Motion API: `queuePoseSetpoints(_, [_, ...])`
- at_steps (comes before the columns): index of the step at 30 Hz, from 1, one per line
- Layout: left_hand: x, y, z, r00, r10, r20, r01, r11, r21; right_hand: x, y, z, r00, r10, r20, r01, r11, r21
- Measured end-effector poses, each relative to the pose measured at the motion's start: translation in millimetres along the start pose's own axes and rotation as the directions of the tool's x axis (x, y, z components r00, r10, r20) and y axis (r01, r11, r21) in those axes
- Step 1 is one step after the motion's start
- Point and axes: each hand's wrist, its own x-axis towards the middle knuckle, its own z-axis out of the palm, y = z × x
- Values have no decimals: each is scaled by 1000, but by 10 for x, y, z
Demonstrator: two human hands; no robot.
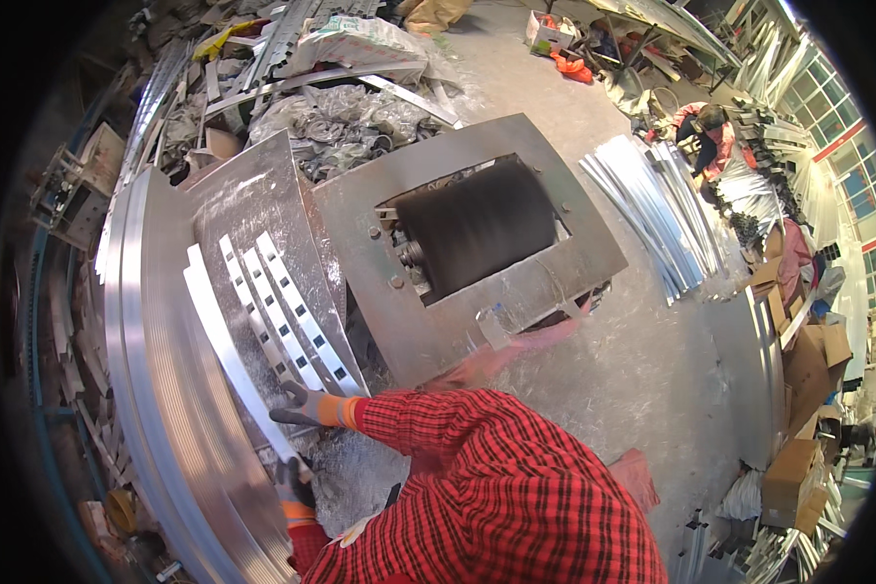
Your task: The person repeatedly wipes the surfaces of long, silver metal parts with a red cloth. They handle the parts one at a time, turning them over to clean different sides, and place the cleaned parts on a nearby pile.
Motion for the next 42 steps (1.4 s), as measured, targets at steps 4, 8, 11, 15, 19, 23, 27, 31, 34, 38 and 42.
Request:
queuePoseSetpoints(4, [-850, -339, 564, 897, 384, -220, -230, 829, 510, -415, -48, 174, 990, 109, 90, -120, 983, 136])
queuePoseSetpoints(8, [-1593, -82, 942, 816, 556, -159, -329, 671, 665, -1017, 369, 296, 945, -188, -266, 260, 929, 265])
queuePoseSetpoints(11, [-1989, 58, 991, 897, 441, -27, -407, 848, 341, -1653, 303, 142, 952, -199, -232, 282, 865, 416])
queuePoseSetpoints(15, [-2263, -60, 1047, 933, 356, 56, -354, 934, -44, -2401, 169, -17, 961, -212, -176, 272, 824, 497])
queuePoseSetpoints(19, [-2615, -6, 1387, 859, -15, 512, 338, 768, -545, -2827, 178, -74, 932, -235, -277, 340, 834, 434])
queuePoseSetpoints(23, [-2523, -222, 1492, 796, 375, 474, -463, 883, 79, -3009, 339, -307, 877, -222, -427, 363, 888, 283])
queuePoseSetpoints(27, [-2861, 418, 2261, 944, 208, 257, -242, 964, 112, -2992, 551, -580, 707, -328, -626, 429, 903, 11])
queuePoseSetpoints(31, [-2902, 445, 2628, 791, 536, 295, -597, 782, 180, -3127, 527, -755, 610, -229, -759, 386, 922, 32])
queuePoseSetpoints(34, [-2812, 124, 2834, 738, 581, 344, -671, 574, 469, -3296, 604, -958, 661, -209, -721, 424, 897, 128])
queuePoseSetpoints(38, [-2533, 81, 3179, 668, 456, 589, -737, 516, 437, -3376, 677, -1473, 606, -268, -749, 411, 912, 6])
queuePoseSetpoints(42, [-2425, 270, 3665, 903, 254, 347, -296, 952, 73, -3292, 700, -1839, 661, -248, -708, 302, 952, -52])
